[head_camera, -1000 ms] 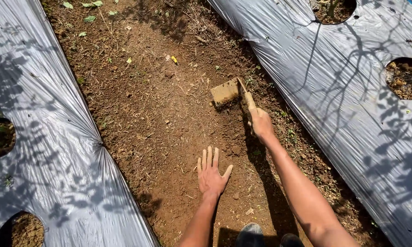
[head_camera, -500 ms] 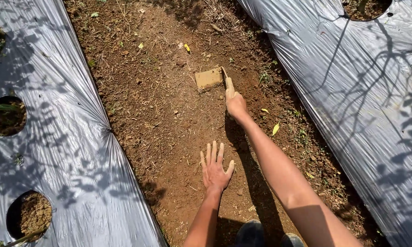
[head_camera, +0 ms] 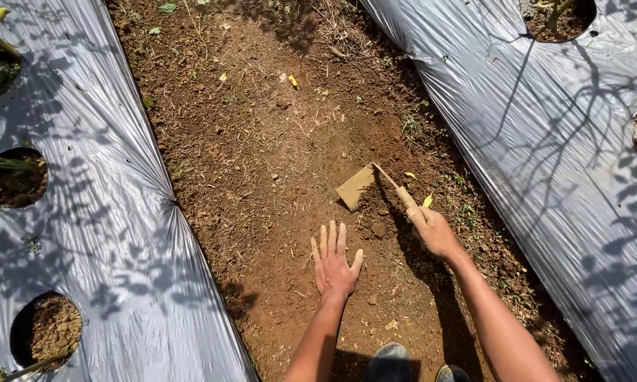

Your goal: The person uses a small hand hoe to scrape and loosen the soil along the edge of a plastic-covered garden bed. They then use their hands to pull weeds from the soil and around the base of small plants growing through holes in the plastic sheeting.

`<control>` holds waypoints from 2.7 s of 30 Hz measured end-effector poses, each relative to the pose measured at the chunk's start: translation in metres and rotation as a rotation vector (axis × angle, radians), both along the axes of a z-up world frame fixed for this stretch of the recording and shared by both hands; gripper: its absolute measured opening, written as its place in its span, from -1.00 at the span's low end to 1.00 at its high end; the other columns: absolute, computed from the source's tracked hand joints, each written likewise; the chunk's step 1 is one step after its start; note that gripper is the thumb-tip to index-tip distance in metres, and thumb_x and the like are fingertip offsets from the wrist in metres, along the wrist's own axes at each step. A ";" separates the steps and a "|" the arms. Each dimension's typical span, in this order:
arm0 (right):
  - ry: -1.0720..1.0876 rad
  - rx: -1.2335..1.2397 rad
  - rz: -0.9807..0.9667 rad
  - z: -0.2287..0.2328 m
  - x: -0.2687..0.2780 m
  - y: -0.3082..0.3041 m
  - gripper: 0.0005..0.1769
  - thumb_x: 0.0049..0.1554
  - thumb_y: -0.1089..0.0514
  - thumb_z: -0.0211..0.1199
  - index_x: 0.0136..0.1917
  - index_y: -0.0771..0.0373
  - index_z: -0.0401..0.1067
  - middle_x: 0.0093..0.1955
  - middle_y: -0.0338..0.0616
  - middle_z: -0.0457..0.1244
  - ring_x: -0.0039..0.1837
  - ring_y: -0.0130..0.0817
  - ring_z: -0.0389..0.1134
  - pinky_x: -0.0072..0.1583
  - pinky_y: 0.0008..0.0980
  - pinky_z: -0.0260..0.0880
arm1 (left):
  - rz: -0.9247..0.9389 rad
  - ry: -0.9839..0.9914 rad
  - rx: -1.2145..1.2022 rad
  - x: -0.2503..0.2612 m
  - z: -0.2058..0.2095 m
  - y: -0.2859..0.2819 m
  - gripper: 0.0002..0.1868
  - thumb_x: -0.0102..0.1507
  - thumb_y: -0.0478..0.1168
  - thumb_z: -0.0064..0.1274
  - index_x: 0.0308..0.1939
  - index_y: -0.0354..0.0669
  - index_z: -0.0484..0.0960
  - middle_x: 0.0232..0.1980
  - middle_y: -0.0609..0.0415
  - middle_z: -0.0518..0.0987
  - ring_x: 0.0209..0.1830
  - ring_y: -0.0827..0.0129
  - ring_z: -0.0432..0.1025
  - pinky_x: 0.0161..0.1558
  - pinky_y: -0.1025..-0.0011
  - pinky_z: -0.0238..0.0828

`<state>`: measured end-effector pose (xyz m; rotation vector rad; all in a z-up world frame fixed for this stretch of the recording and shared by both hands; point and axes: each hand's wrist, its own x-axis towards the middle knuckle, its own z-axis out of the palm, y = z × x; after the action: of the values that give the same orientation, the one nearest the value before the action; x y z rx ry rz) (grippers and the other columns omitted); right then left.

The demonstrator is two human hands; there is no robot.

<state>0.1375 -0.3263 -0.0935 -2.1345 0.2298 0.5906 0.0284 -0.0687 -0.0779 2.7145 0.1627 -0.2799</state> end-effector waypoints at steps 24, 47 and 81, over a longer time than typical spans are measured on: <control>0.014 0.004 0.097 0.072 0.076 0.158 -0.52 0.41 -0.06 -0.11 0.12 0.45 0.34 -0.35 -0.19 0.17 -0.40 -0.37 0.17 -0.38 -0.41 0.14 | 0.013 0.003 -0.003 0.005 -0.009 0.008 -0.17 0.33 0.27 -0.30 0.59 0.22 -0.23 0.68 0.12 -0.27 0.68 0.26 -0.35 0.57 0.08 -0.57; 0.070 0.300 -0.028 0.109 0.117 0.301 -0.45 0.27 -0.20 -0.06 0.05 0.36 0.41 -0.24 -0.06 0.29 -0.27 -0.35 0.33 -0.24 -0.33 0.35 | 0.067 0.166 0.048 -0.005 -0.045 0.013 -0.29 0.37 0.06 -0.36 0.57 -0.11 0.00 0.68 0.04 -0.12 0.67 0.23 -0.35 0.58 0.17 -0.46; -0.067 -0.006 -0.257 0.176 0.131 0.151 -0.37 0.40 -0.18 -0.21 0.12 0.45 0.37 -0.24 -0.08 0.22 -0.33 -0.41 0.24 -0.30 -0.44 0.29 | -0.011 -0.061 0.011 0.005 -0.019 0.009 -0.31 0.36 0.25 -0.34 0.55 0.25 0.02 0.66 0.15 -0.11 0.66 0.30 -0.21 0.58 0.07 -0.50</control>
<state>0.2683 -0.1753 0.0824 -2.0838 0.4614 0.3686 0.0330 -0.0600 -0.0967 2.7315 0.1326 -0.1999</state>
